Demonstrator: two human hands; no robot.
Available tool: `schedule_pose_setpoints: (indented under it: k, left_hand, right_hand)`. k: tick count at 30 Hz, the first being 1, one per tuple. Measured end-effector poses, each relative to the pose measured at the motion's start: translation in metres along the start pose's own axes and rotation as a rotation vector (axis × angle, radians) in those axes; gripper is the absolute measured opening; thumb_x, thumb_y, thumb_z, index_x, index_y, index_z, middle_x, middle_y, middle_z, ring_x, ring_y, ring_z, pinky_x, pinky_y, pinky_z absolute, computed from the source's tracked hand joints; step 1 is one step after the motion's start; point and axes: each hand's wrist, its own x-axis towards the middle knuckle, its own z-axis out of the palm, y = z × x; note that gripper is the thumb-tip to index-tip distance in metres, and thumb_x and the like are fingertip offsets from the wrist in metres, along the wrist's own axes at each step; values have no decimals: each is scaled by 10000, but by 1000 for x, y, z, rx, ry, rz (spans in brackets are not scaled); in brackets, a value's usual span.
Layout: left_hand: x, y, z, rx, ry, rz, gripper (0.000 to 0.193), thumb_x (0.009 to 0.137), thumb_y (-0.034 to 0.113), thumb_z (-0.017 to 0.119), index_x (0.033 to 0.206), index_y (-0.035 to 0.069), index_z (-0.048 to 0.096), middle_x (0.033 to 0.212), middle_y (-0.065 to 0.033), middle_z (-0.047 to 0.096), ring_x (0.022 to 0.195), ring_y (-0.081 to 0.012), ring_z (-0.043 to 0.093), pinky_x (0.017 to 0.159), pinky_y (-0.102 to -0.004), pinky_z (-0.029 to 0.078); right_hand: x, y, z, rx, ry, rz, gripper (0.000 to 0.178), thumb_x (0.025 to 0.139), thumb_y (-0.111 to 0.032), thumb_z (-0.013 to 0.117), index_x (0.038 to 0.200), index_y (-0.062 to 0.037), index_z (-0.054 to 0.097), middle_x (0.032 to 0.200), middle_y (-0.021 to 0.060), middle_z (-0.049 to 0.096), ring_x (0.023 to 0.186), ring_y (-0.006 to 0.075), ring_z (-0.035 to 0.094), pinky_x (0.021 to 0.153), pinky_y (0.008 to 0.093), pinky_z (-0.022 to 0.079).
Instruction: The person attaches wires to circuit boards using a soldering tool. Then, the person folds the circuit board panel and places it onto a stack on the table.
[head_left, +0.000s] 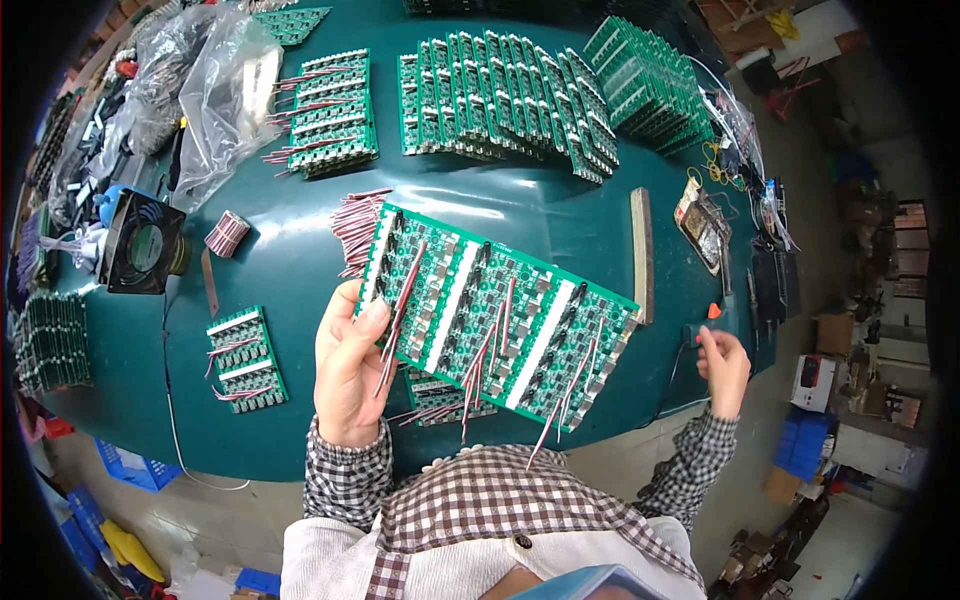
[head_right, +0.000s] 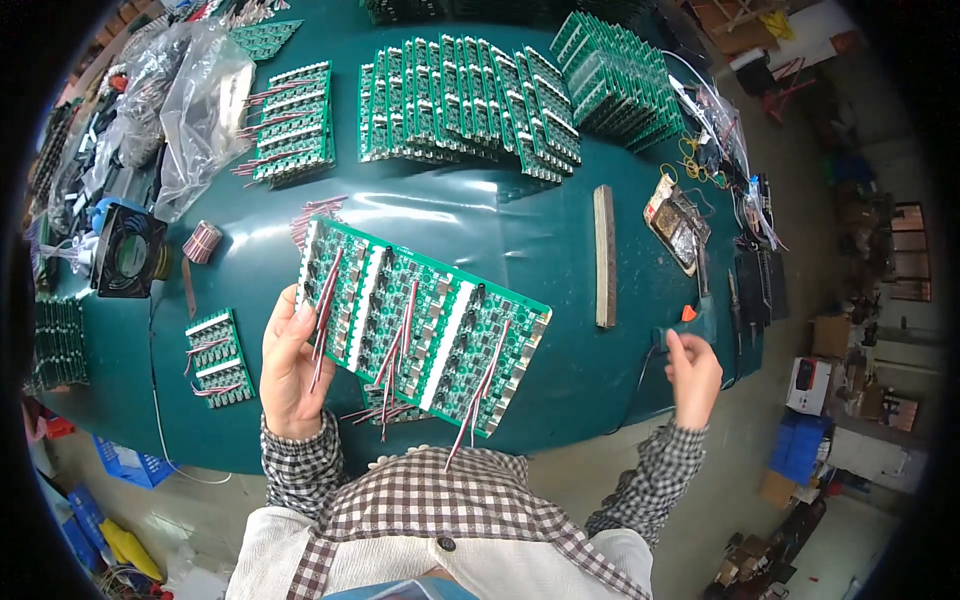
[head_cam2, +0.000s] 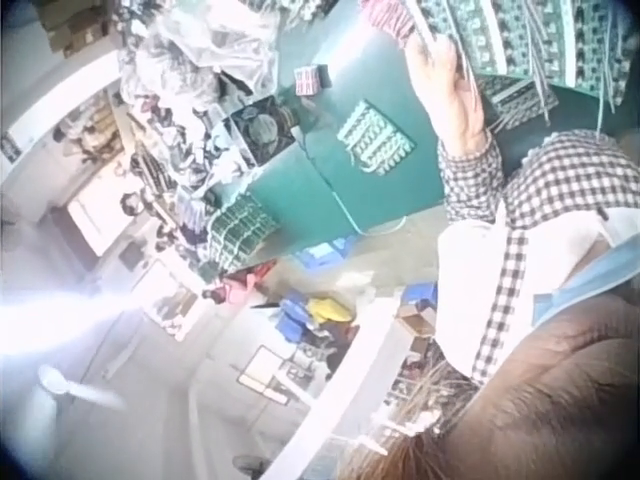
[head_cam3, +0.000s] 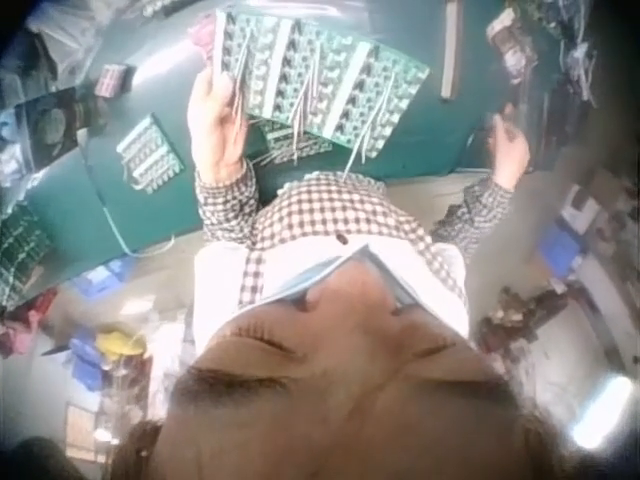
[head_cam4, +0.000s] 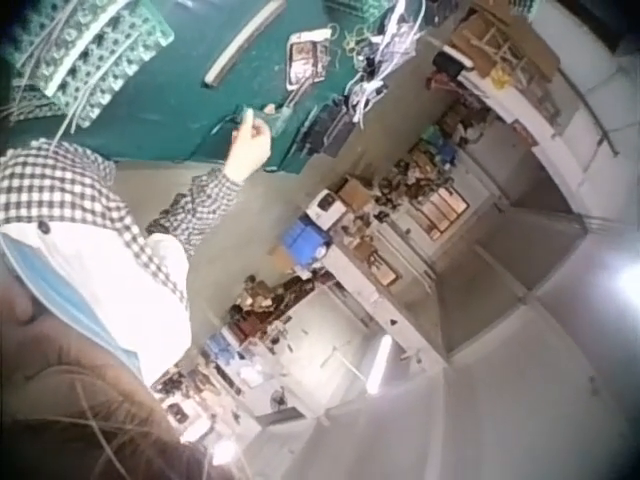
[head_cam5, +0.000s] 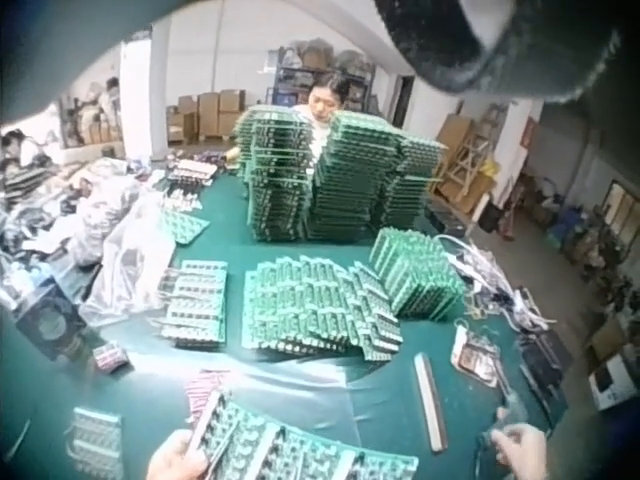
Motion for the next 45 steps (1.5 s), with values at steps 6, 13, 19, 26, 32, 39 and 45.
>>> schedule_pose_setpoints:
  k: [6,13,19,26,32,39,45]
  left_hand:
    - [-2,1,-8,-45,-11,-18,271,916,32,604,1149,8,468,1086,-133,644,939,-174,663,808,-315,571]
    - [-7,-1,-12,-23,18,98,299,906,8,602,1161,12,447,1075,-116,641,949,-157,647,845,-306,543]
    - [-7,-2,-14,-11,32,116,316,891,22,628,1156,12,455,1080,-110,638,963,-158,641,870,-310,528]
    - [-3,-3,-19,-12,48,66,290,896,12,615,1139,18,456,1080,-120,641,959,-162,646,864,-311,533]
    - [1,-7,-22,-31,72,5,270,907,4,598,1135,22,454,1070,-128,649,949,-163,656,853,-306,541]
    - [4,-10,-25,-24,92,-53,257,913,8,592,1132,21,457,1063,-134,657,939,-163,665,823,-305,559]
    - [6,-15,-31,-15,29,-60,326,938,40,546,1239,-31,443,1165,-165,627,1025,-196,653,891,-329,549]
  right_hand:
    - [-105,-115,52,853,-567,-513,280,893,-73,637,1117,89,590,935,104,632,842,156,642,708,241,538]
    - [-115,-133,70,754,-427,-680,140,862,-14,661,889,100,583,795,73,551,685,107,479,580,236,366]
    - [-117,-134,70,686,-407,-724,125,847,0,665,894,94,598,803,76,568,686,112,491,585,238,375]
    - [-117,-137,75,718,-413,-694,149,835,13,670,932,107,607,819,76,574,703,110,513,597,226,390]
    - [-116,-134,78,721,-428,-694,174,827,32,674,950,120,588,823,79,568,698,103,509,589,221,390]
    - [-117,-130,81,759,-436,-638,209,820,34,694,947,128,558,832,78,561,711,94,509,600,218,401]
    - [-117,-127,82,769,-428,-624,254,819,42,702,1015,134,569,875,92,591,740,99,542,629,214,432]
